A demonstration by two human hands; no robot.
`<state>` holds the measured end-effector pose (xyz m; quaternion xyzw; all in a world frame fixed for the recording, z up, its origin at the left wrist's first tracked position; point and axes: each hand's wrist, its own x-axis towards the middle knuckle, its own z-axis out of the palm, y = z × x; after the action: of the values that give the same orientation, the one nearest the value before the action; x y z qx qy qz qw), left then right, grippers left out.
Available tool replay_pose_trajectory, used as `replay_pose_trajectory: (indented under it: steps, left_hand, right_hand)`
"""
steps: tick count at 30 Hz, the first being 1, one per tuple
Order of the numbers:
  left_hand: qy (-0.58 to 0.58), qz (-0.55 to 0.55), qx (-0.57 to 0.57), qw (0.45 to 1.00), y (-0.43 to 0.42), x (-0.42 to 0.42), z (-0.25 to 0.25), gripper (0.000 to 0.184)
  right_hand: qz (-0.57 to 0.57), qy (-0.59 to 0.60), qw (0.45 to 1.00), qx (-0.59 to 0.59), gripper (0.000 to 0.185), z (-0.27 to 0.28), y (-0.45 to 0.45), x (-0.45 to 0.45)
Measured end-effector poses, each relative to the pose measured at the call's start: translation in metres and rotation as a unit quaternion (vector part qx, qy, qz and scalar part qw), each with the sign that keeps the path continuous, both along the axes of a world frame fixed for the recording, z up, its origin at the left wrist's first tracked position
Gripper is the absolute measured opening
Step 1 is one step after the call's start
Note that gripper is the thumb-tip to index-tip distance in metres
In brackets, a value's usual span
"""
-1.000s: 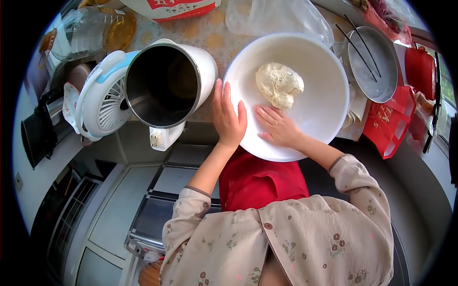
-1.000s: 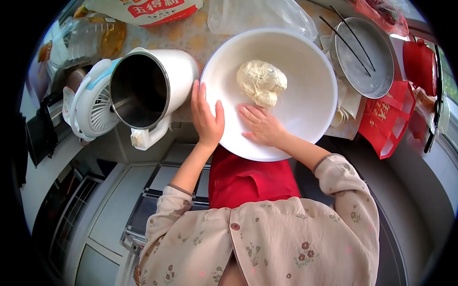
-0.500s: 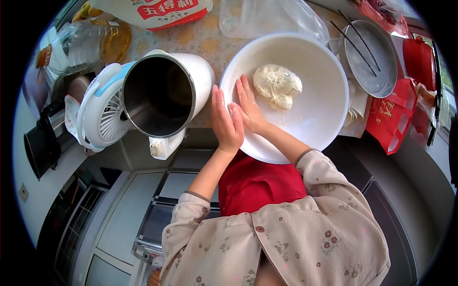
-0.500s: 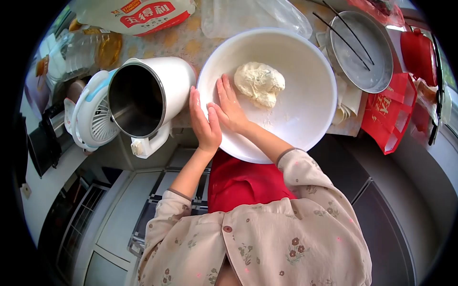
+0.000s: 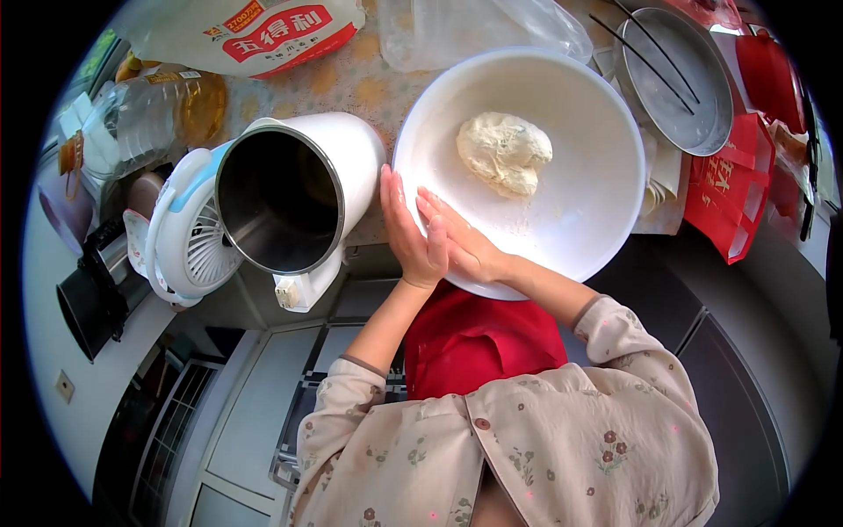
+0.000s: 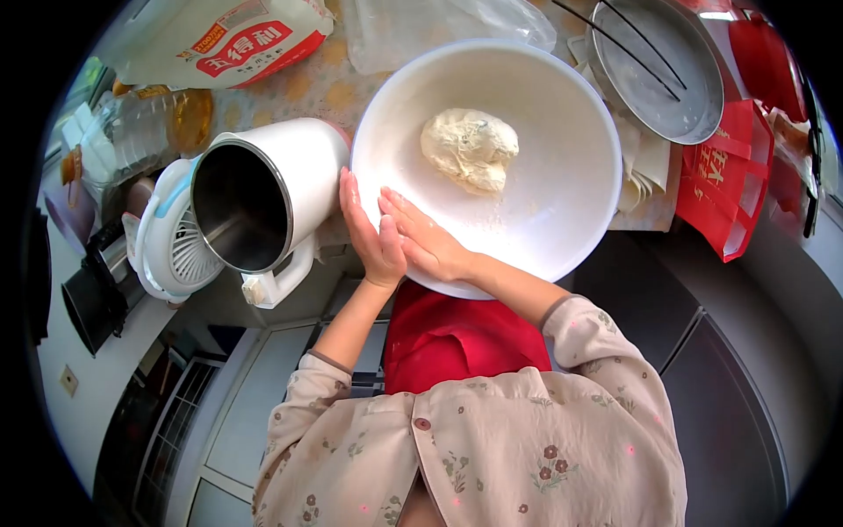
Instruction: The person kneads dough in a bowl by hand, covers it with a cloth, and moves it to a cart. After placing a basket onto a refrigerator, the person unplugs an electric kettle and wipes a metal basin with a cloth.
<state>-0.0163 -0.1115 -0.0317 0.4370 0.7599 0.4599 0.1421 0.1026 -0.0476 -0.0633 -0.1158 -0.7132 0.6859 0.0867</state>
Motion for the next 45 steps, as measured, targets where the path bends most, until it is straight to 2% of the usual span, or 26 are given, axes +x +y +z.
replay_pose_trajectory:
  steps: [3, 4, 7, 11, 16, 18, 22, 24, 26, 27, 29, 30, 31, 33, 34, 36, 40, 42, 43, 45]
  left_hand:
    - [-0.003, 0.001, 0.007, 1.000, -0.003, 0.002, 0.000, 0.072]
    - [-0.003, 0.001, 0.005, 1.000, -0.003, 0.001, 0.000, 0.073]
    - [-0.002, -0.009, -0.002, 1.000, -0.002, 0.000, 0.002, 0.074]
    - [-0.008, 0.001, 0.001, 1.000, -0.003, 0.002, 0.001, 0.075]
    - [-0.012, -0.008, 0.005, 1.000, -0.002, 0.000, 0.000, 0.074]
    - [-0.013, -0.005, 0.014, 1.000, 0.001, -0.001, -0.002, 0.073]
    - [-0.013, 0.007, -0.006, 1.000, -0.002, 0.001, 0.000, 0.072]
    - [-0.009, 0.003, 0.000, 1.000, -0.003, 0.001, 0.001, 0.071]
    - [-0.006, 0.000, 0.009, 1.000, -0.002, 0.002, 0.000, 0.070]
    - [-0.016, 0.004, 0.019, 1.000, -0.001, 0.002, 0.000, 0.068]
    - [-0.025, 0.013, 0.030, 0.999, -0.001, 0.001, 0.000, 0.066]
    - [-0.007, 0.009, 0.029, 1.000, -0.001, 0.001, -0.001, 0.064]
    - [0.011, 0.005, 0.026, 1.000, -0.002, 0.001, -0.002, 0.062]
    - [0.018, 0.008, 0.026, 0.999, -0.001, 0.002, -0.002, 0.061]
    - [0.023, 0.011, 0.025, 0.999, -0.001, 0.002, -0.002, 0.060]
    - [0.046, 0.015, 0.012, 0.999, 0.000, 0.002, 0.000, 0.057]
    - [0.047, 0.022, 0.008, 0.999, 0.001, 0.003, 0.001, 0.054]
    - [0.054, 0.021, 0.003, 0.998, 0.001, 0.004, 0.002, 0.055]
    - [0.054, 0.020, 0.005, 0.998, 0.002, 0.003, 0.002, 0.055]
    - [0.049, 0.029, 0.001, 0.998, 0.003, 0.004, 0.004, 0.056]
  right_hand:
    - [-0.098, -0.033, 0.994, 0.042, 0.061, -0.003, 0.004, -0.026]
    - [-0.097, -0.031, 0.994, 0.042, 0.061, -0.001, 0.001, -0.022]
    - [0.001, -0.005, 1.000, -0.020, 0.062, 0.010, -0.004, 0.004]
    - [-0.088, -0.023, 0.996, 0.008, 0.061, -0.001, 0.007, -0.025]
    - [-0.017, -0.005, 1.000, -0.016, 0.060, 0.012, -0.002, -0.001]
    - [0.010, -0.037, 0.999, -0.016, 0.060, 0.009, 0.006, 0.001]
    - [-0.102, -0.023, 0.995, 0.002, 0.058, 0.000, 0.001, -0.026]
    - [-0.041, -0.012, 0.999, -0.024, 0.059, 0.006, -0.005, -0.005]
    - [0.033, -0.092, 0.994, -0.044, 0.050, 0.027, 0.002, 0.022]
    - [0.034, -0.091, 0.995, -0.039, 0.050, 0.033, 0.014, 0.032]
    - [0.053, -0.137, 0.966, 0.212, 0.041, 0.049, 0.036, 0.042]
    - [-0.038, -0.099, 0.940, 0.324, 0.038, 0.051, 0.053, 0.036]
    - [-0.064, -0.103, 0.904, 0.411, 0.047, 0.055, 0.075, 0.029]
    - [-0.118, -0.159, 0.853, 0.482, 0.052, 0.052, 0.109, 0.010]
    - [-0.118, -0.158, 0.855, 0.481, 0.052, 0.045, 0.122, 0.003]
    - [-0.060, -0.276, 0.885, 0.369, 0.059, 0.036, 0.139, -0.003]
    - [-0.028, -0.312, 0.899, 0.307, 0.061, 0.039, 0.146, 0.004]
    - [-0.119, -0.390, 0.870, 0.276, 0.061, 0.044, 0.141, 0.011]
    - [-0.120, -0.390, 0.870, 0.278, 0.061, 0.037, 0.137, 0.019]
    - [-0.384, -0.351, 0.836, 0.176, 0.062, 0.006, 0.122, 0.042]
